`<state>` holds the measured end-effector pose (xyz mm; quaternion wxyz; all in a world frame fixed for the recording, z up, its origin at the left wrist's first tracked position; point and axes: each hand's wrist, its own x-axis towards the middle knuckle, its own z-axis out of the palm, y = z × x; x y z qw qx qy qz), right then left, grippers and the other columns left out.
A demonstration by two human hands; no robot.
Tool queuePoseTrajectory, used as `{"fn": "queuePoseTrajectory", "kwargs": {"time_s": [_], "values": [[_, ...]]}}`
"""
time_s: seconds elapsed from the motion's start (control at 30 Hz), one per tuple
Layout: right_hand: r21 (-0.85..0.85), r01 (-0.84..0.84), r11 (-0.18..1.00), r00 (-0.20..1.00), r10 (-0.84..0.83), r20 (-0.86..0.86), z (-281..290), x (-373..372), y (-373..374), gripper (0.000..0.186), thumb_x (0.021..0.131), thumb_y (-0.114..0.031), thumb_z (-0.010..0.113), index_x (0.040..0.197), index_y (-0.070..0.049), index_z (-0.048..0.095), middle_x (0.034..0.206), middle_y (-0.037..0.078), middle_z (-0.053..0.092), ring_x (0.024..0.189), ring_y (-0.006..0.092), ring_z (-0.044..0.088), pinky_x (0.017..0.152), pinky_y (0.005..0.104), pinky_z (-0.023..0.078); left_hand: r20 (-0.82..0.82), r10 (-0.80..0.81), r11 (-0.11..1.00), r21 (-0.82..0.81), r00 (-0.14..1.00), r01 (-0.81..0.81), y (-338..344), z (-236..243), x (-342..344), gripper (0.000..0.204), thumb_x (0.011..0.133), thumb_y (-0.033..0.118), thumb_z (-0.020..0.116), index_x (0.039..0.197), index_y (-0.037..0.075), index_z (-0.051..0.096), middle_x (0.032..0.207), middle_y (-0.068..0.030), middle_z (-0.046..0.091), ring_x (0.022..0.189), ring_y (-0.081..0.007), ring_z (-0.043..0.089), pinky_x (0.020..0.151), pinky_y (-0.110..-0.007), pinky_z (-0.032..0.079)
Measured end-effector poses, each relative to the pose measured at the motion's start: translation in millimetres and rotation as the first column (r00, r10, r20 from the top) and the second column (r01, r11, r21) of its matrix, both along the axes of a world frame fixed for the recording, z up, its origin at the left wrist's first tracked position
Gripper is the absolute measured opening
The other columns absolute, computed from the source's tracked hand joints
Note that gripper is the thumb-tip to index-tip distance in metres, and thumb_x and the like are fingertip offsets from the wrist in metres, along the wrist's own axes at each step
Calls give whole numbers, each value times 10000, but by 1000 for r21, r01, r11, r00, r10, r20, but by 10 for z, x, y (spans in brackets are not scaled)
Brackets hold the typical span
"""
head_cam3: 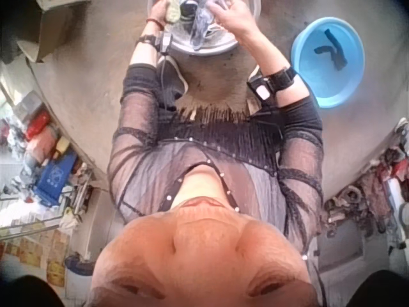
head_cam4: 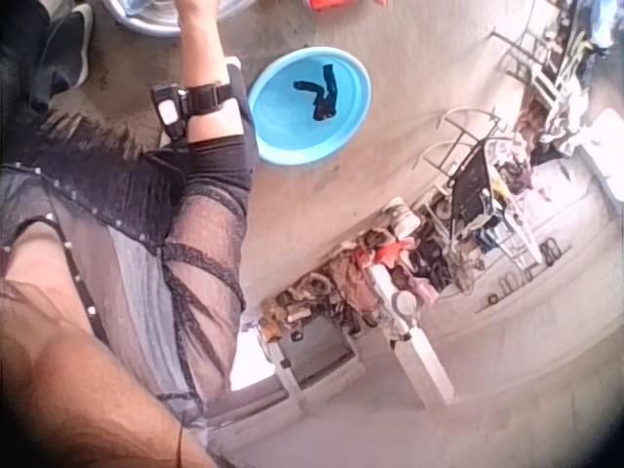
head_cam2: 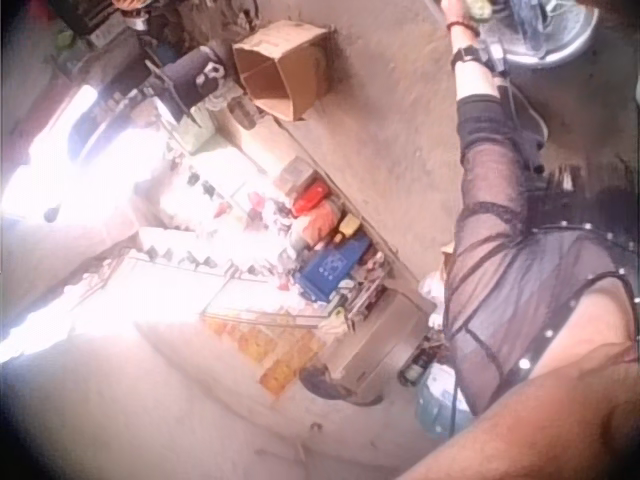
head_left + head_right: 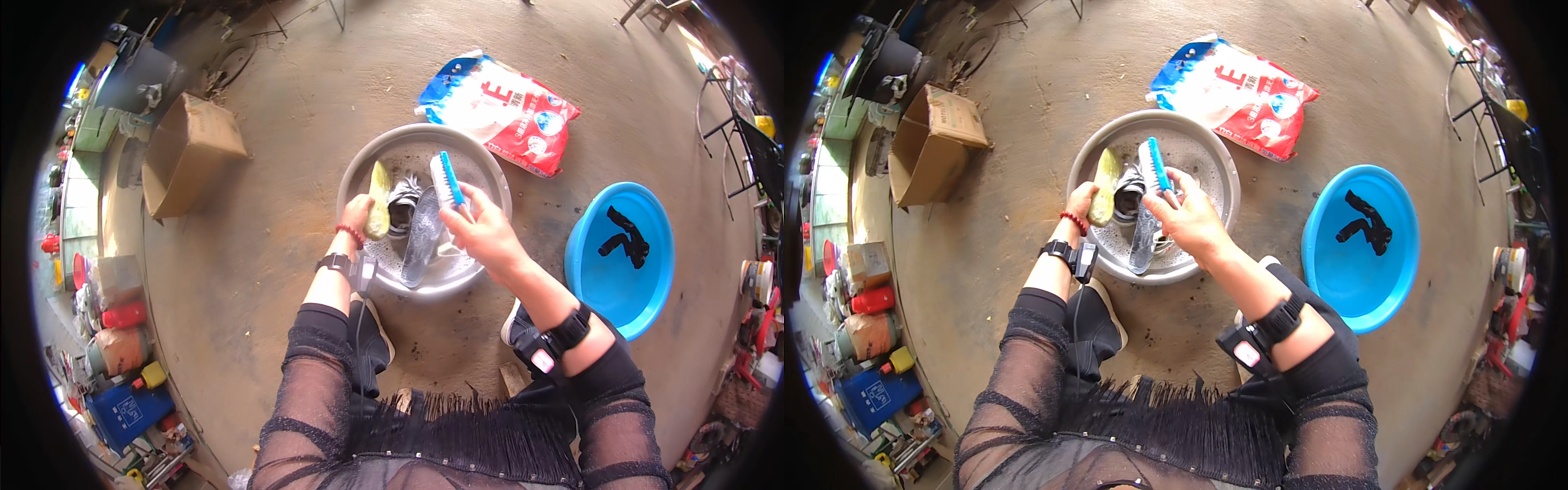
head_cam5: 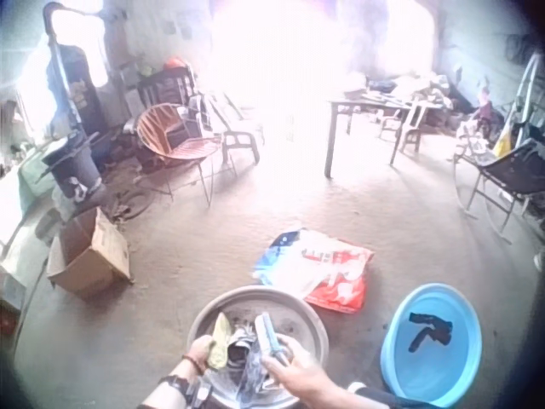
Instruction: The person scrubs a gray sneaker with a blue brush in a metal basin of soapy water, rinses it, and places it in a blue plastic basin. The person then removes and scrubs the insole before returning it to the shoe.
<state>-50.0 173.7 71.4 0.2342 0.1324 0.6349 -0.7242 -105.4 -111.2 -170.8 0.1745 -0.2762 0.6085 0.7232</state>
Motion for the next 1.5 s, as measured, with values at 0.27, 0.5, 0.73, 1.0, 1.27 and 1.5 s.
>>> {"fn": "queuePoseTrajectory", "kwargs": {"time_s": [0.27, 0.5, 0.73, 1.0, 1.27, 1.5], "values": [[9, 16, 1000, 999, -16, -37, -401, 44, -350, 710, 794, -226, 768, 1329, 36, 382, 1080, 119, 636, 859, 158, 643, 768, 305, 524, -10, -63, 943, 326, 998, 63, 736, 1484, 377, 168, 896, 179, 615, 1014, 66, 578, 952, -92, 642, 852, -200, 649, 724, -387, 553], [-48, 25, 999, 998, -28, -55, 45, 113, -523, 684, 738, -156, 787, 1279, 37, 414, 1081, 130, 622, 919, 176, 637, 718, 277, 539, 39, 48, 895, 442, 998, -60, 739, 2205, 765, 360, 963, 380, 539, 1096, 50, 597, 975, -70, 642, 899, -179, 629, 789, -352, 521], [-198, -20, 980, 995, 39, 95, -42, 359, -527, 353, 792, -129, 687, 1107, -36, 559, 804, 11, 592, 559, 70, 489, 447, 230, 363, 178, 77, 757, 630, 981, -174, 697, 2110, 941, 315, 982, 276, 495, 1195, 55, 565, 1169, -122, 629, 1060, -236, 614, 958, -420, 480], [71, 230, 970, 942, -241, 234, -1354, 682, -207, 184, 841, -197, 727, 854, -84, 582, 674, -6, 563, 558, 97, 543, 458, 260, 390, -149, 318, 926, 262, 936, -273, 577, 2045, 756, 743, 854, -141, 456, 1447, 124, 96, 1160, -256, 558, 874, -344, 679, 741, -460, 581], [205, 597, 775, 703, -629, 331, -2504, 1419, -134, 166, 764, 14, 695, 872, -34, 578, 790, 49, 597, 588, 174, 580, 470, 343, 506, -119, 303, 941, 197, 946, -276, 438, 2206, 725, 1055, 799, -139, 530, 1459, 155, -238, 1123, -260, 561, 802, -273, 675, 686, -387, 574], [251, 506, 825, 788, -560, 254, -2427, 1470, -120, 149, 796, -8, 673, 894, -32, 564, 814, 44, 603, 628, 158, 601, 532, 326, 536, -72, 195, 961, 213, 978, -176, 441, 2158, 781, 506, 818, -74, 543, 1300, -88, 389, 972, -201, 675, 848, -268, 683, 756, -382, 557]]}}
